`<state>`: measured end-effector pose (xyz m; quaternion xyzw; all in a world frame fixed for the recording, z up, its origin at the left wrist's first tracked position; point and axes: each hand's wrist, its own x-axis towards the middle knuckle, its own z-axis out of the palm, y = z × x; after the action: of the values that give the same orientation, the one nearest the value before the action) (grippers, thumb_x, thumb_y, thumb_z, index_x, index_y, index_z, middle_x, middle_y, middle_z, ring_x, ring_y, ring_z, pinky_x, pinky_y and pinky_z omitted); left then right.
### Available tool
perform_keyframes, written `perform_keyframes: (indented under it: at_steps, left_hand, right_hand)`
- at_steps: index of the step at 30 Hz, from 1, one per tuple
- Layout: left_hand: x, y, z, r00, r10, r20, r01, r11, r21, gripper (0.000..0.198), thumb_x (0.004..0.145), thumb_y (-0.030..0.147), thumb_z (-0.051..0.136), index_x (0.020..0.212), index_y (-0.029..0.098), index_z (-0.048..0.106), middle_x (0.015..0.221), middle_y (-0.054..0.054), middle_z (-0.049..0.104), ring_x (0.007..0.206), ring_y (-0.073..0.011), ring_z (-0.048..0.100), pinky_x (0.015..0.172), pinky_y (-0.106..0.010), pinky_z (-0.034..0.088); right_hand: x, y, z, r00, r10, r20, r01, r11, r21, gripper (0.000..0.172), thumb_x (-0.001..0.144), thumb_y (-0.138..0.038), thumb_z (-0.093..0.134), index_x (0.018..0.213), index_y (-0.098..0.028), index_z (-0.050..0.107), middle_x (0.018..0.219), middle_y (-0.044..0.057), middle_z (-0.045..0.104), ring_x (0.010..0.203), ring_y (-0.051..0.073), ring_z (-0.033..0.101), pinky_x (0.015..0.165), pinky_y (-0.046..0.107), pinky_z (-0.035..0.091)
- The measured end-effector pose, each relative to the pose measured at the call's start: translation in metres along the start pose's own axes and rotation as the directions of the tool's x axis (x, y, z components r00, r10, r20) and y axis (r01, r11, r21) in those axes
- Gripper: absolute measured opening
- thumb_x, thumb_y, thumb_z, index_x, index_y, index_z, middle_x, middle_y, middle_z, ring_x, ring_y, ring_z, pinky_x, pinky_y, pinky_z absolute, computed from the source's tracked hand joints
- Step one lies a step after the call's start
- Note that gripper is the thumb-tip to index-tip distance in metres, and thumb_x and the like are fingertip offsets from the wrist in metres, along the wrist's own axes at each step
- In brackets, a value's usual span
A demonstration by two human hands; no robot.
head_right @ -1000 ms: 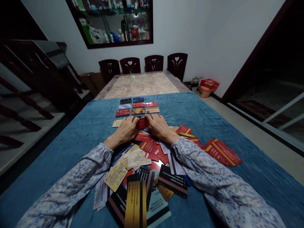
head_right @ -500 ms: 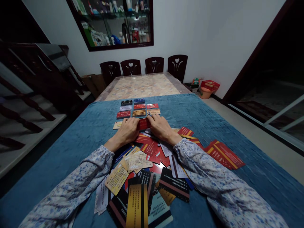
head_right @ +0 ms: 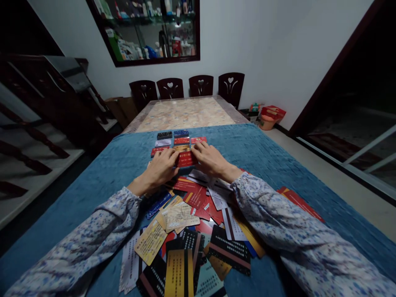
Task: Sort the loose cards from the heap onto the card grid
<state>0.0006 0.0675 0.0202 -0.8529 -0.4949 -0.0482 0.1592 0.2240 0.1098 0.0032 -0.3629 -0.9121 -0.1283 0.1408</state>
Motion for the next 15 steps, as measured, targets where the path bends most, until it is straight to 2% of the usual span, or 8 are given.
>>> perform_keyframes:
  at_steps: [8, 15]
  left_hand:
    - [0.032, -0.033, -0.01, 0.996, 0.022, 0.085, -0.018, 0.999, -0.047, 0.034, 0.093, 0.024, 0.059, 0.126, 0.016, 0.057, 0.132, -0.016, 0.059, 0.122, -0.0321, 0.054, 0.097, -0.045, 0.046]
    - [0.068, -0.065, 0.0, 0.991, 0.009, 0.132, 0.0, 0.998, -0.067, 0.031, 0.093, 0.028, 0.058, 0.122, 0.015, 0.06, 0.128, -0.017, 0.06, 0.122, -0.0346, 0.054, 0.097, -0.047, 0.046]
  right_hand:
    - [0.04, 0.026, -0.004, 0.998, -0.044, 0.036, 0.042, 0.998, 0.051, 0.032, 0.089, -0.027, 0.064, 0.118, -0.013, 0.063, 0.117, 0.017, 0.059, 0.101, 0.028, 0.049, 0.085, 0.037, 0.044]
    - [0.082, 0.046, 0.004, 0.992, 0.016, 0.128, -0.022, 0.999, 0.047, 0.027, 0.089, -0.031, 0.067, 0.108, -0.013, 0.068, 0.114, 0.016, 0.059, 0.103, 0.027, 0.052, 0.082, 0.033, 0.042]
